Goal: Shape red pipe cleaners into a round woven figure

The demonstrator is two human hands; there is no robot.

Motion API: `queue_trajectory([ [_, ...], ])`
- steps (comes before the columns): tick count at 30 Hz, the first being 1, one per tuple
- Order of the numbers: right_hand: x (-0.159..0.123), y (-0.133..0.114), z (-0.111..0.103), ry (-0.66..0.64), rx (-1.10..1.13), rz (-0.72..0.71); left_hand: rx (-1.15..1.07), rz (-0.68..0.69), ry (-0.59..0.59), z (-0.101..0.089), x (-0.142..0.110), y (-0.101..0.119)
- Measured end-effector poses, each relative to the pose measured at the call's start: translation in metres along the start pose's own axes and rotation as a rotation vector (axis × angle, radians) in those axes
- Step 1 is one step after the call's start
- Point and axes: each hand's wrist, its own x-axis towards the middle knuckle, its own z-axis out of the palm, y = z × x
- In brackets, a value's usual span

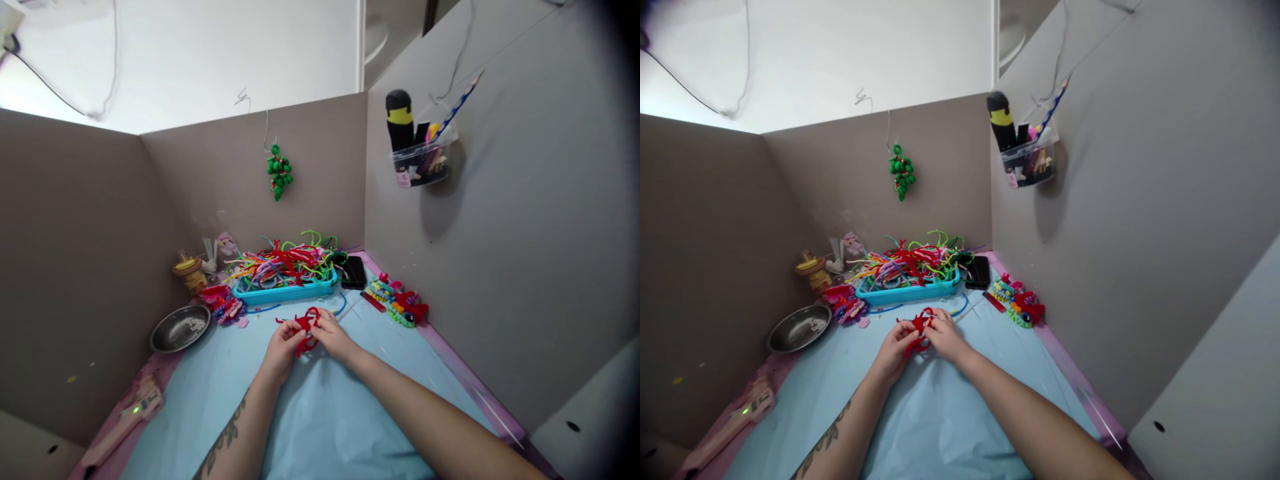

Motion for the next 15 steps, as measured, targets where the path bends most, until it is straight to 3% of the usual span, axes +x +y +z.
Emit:
queue_trajectory([
  [5, -0.001, 0.0, 0.002, 0.07, 0.021, -0.044, 0.009, 0.045, 0.086, -0.001, 0.003, -0.005],
  [10, -0.008, -0.013, -0.005, 0.294, -0.043, -0.207, -0.008, 0.091, 0.204, -0.005, 0.007, -0.005],
  [13, -0.015, -0.025, -0.008, 0.095, -0.197, -0.43, 0.03, 0.135, 0.228, -0.006, 0.007, -0.007],
  [15, -0.018, -0.031, -0.007, -0.046, -0.24, -0.463, 0.056, 0.155, 0.221, -0.006, 0.007, -0.008],
])
